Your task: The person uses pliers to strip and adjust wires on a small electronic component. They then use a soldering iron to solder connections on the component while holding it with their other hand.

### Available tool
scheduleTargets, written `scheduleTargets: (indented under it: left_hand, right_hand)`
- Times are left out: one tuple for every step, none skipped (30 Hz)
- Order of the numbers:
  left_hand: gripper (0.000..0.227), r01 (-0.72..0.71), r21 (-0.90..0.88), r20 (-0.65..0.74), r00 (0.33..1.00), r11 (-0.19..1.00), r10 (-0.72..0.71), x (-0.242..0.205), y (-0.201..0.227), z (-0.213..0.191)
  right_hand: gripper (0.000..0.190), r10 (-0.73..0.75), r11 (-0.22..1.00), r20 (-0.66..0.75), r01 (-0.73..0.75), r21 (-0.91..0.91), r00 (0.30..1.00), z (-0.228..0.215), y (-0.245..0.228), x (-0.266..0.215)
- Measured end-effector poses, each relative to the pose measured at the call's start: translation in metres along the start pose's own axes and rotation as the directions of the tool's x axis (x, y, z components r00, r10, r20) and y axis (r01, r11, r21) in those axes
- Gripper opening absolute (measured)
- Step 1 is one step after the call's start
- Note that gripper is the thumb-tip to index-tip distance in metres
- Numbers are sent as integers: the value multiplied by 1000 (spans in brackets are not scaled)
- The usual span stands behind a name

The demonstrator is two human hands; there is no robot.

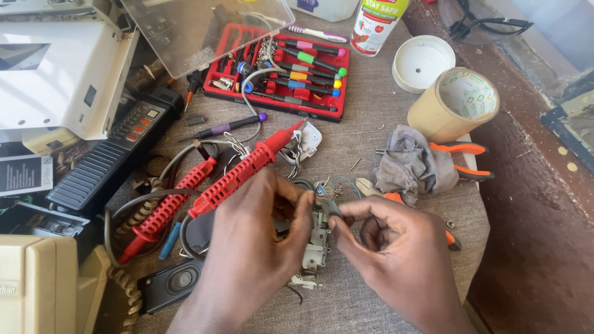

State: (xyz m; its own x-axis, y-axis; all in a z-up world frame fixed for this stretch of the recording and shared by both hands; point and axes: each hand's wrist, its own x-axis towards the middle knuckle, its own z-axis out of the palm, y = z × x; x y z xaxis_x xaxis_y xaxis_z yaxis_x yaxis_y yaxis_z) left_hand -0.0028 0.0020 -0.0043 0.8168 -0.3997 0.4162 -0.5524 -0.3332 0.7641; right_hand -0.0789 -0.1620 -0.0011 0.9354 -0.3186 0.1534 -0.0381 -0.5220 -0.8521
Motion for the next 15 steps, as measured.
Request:
scheduleTargets:
  left_hand:
    - [14,-2,0,2,1000,1000,2,1,0,0]
    - [15,18,-20,-4,1000,1000,-18,1,0,0]
    - [15,39,-40,-8,999,998,-39,1,1,0]
    - [15,38,-40,-6,999,999,-38,1,2,-1]
    - [15,48,-20,-2,999,999,-48,1,3,-2]
    - [16,59,-1,1,998,998,-59,2,4,-3]
    - [16,56,-1,4,998,998,-56,2,3,-3]
    - [16,30,21,-1,1000,999,-30,2,2,-2]
    - [16,9,44,-5,1000,999,-8,2,1,-3]
    - [16,11,44,-3,1000,999,-11,3,2,-3]
    - [16,30,59,10,999,998,-31,3,3,-4]
    - [16,49,75,23,998,996,-51,3,4,-5]
    - [16,55,75,27,998,996,-57,4,4,-6]
    - [15,20,82,51,998,996,-24,5,5,-7]
    - [14,-17,85,75,997,996,10,5,5,-7]
  right_hand:
    - [6,1,1000,-3,-1,1,1000,-3,0,-2]
    - [9,27,998,-49,-24,50,998,-6,0,-4]
    - [12,55,994,-93,-46,100,994,-9,0,-7]
    - [12,57,994,-95,-47,102,994,-11,-3,-6]
    - [11,50,995,-94,-41,96,994,-14,-6,-4]
    - [10,43,995,-93,-35,90,995,-17,-9,-2]
    - [10,45,995,-96,-36,91,994,-15,-9,-1]
    - [10,32,995,-80,-24,100,996,-14,-9,0]
    - [10,22,994,-59,-15,109,998,-12,-9,1]
    - [10,25,994,-57,-19,110,998,-11,-7,1]
    - [12,42,994,-41,-37,98,998,-10,-6,2]
    - [14,58,995,-25,-56,86,998,-8,-4,2]
    - [14,64,994,-22,-62,86,998,-7,-5,4]
    - [12,40,996,-19,-38,85,999,-6,-5,5]
    - [12,14,997,-18,-12,82,1000,-6,-5,6]
